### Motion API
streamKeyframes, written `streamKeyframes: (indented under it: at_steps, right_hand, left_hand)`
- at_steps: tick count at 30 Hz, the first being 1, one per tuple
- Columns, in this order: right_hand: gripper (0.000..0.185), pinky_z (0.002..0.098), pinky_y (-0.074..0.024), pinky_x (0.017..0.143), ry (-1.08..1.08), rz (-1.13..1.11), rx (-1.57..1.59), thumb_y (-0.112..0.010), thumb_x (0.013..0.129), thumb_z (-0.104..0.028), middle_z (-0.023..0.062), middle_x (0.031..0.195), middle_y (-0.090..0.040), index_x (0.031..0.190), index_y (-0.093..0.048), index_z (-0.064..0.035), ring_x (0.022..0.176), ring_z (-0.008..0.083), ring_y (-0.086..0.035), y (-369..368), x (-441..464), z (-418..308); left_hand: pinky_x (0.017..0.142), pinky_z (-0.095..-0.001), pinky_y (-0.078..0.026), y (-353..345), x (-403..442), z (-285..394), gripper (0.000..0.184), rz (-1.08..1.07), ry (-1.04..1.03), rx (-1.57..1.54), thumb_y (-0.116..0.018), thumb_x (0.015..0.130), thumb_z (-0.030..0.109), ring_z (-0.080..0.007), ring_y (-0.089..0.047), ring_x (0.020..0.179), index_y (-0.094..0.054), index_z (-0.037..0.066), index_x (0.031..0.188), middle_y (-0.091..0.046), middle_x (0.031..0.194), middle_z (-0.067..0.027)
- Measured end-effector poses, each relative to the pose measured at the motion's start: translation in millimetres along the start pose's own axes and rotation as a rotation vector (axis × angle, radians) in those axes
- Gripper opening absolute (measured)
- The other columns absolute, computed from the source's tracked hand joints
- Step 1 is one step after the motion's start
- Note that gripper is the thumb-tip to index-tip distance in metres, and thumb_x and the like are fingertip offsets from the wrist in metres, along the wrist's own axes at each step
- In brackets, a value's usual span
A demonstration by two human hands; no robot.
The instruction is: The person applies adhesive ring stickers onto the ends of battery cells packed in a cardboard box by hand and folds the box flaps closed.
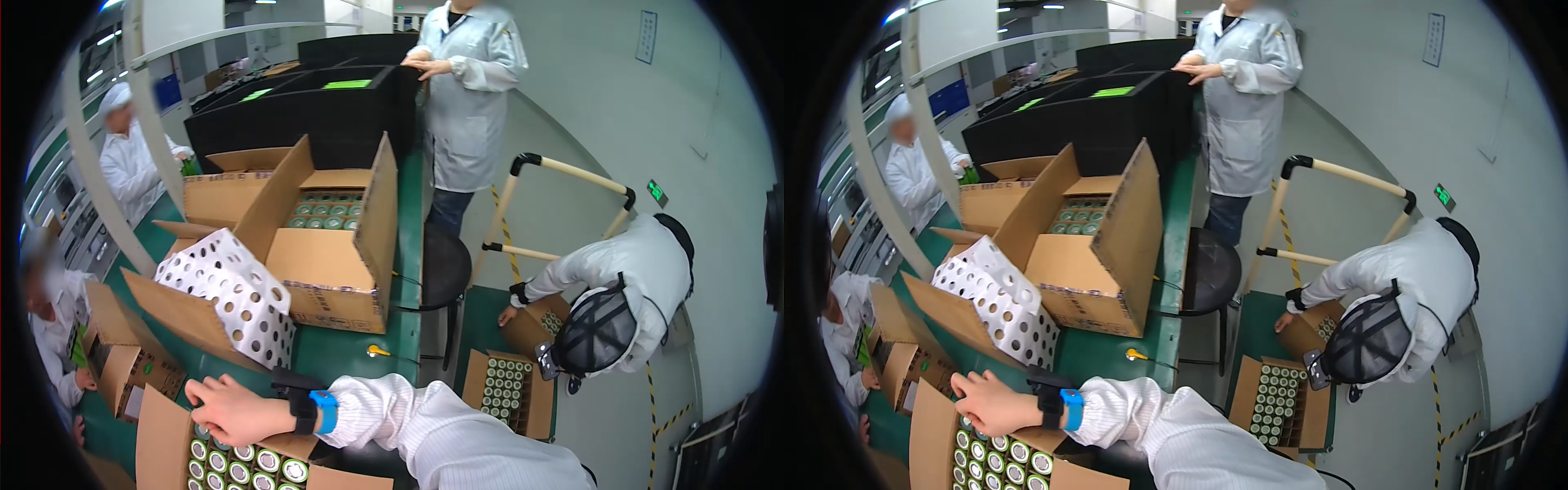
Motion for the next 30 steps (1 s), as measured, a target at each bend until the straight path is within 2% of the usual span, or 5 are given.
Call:
streamKeyframes:
  at_steps: [15, 19, 23, 24, 30]
  right_hand:
    - [0.009, 0.0386, -0.0309, 0.065, -0.039, 0.025, -0.051, -0.058, 0.065, -0.015, 0.0106, 0.091, -0.041, 0.072, -0.055, -0.0088, 0.083, 0.0261, -0.043, -16.6, -2.9, 12.0]
    - [0.019, 0.0421, -0.0426, 0.058, 0.047, -0.014, -0.120, -0.061, 0.064, -0.018, 0.0111, 0.088, -0.048, 0.079, -0.056, -0.0082, 0.078, 0.0295, -0.053, -1.1, 6.0, 1.4]
    - [0.020, 0.0416, -0.0477, 0.069, 0.072, -0.126, -0.125, -0.062, 0.069, -0.016, 0.0137, 0.098, -0.055, 0.086, -0.057, -0.0072, 0.086, 0.0318, -0.056, 1.7, 10.3, -4.1]
    - [0.015, 0.0400, -0.0479, 0.071, 0.064, -0.165, -0.131, -0.062, 0.069, -0.013, 0.0136, 0.098, -0.055, 0.082, -0.056, -0.0064, 0.085, 0.0322, -0.055, 4.7, 15.3, -12.4]
    - [0.009, 0.0383, -0.0420, 0.071, -0.053, -0.227, -0.043, -0.056, 0.068, -0.005, 0.0135, 0.087, -0.050, 0.074, -0.051, -0.0019, 0.081, 0.0314, -0.051, -6.5, 17.8, -12.9]
  left_hand:
    - [0.050, -0.0204, -0.035, -94.1, 30.3, -18.7, 0.008, -0.238, -0.051, -0.062, -0.062, 0.068, -0.001, -0.0065, -0.046, 0.056, -0.055, 0.000, 0.066, -0.051, 0.062, 0.0002]
    - [0.049, -0.0205, -0.035, 4.0, 7.2, -9.6, 0.008, 0.066, -0.088, 0.076, -0.063, 0.066, -0.001, -0.0064, -0.046, 0.055, -0.055, 0.000, 0.065, -0.052, 0.062, 0.0000]
    - [0.049, -0.0205, -0.035, 151.2, -131.8, 43.2, 0.008, 0.622, -0.074, 0.369, -0.064, 0.065, -0.001, -0.0064, -0.047, 0.055, -0.055, 0.000, 0.065, -0.052, 0.062, -0.0003]
    - [0.052, -0.0234, -0.038, 144.4, -131.8, 50.6, 0.009, 0.640, 0.110, 0.331, -0.064, 0.064, 0.001, -0.0096, -0.049, 0.057, -0.056, 0.001, 0.065, -0.054, 0.062, -0.0019]
    - [0.051, -0.0177, -0.040, 137.5, -124.8, 41.7, 0.008, 0.462, 0.100, 0.088, -0.068, 0.076, 0.006, -0.0031, -0.053, 0.061, -0.063, -0.001, 0.076, -0.061, 0.069, -0.0003]
Point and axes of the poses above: each hand's wrist, its own x-axis towards the middle knuckle, its own y-axis out of the back of the hand, z = x × y, the point moved 7 cm from there along x, towards the middle knuckle
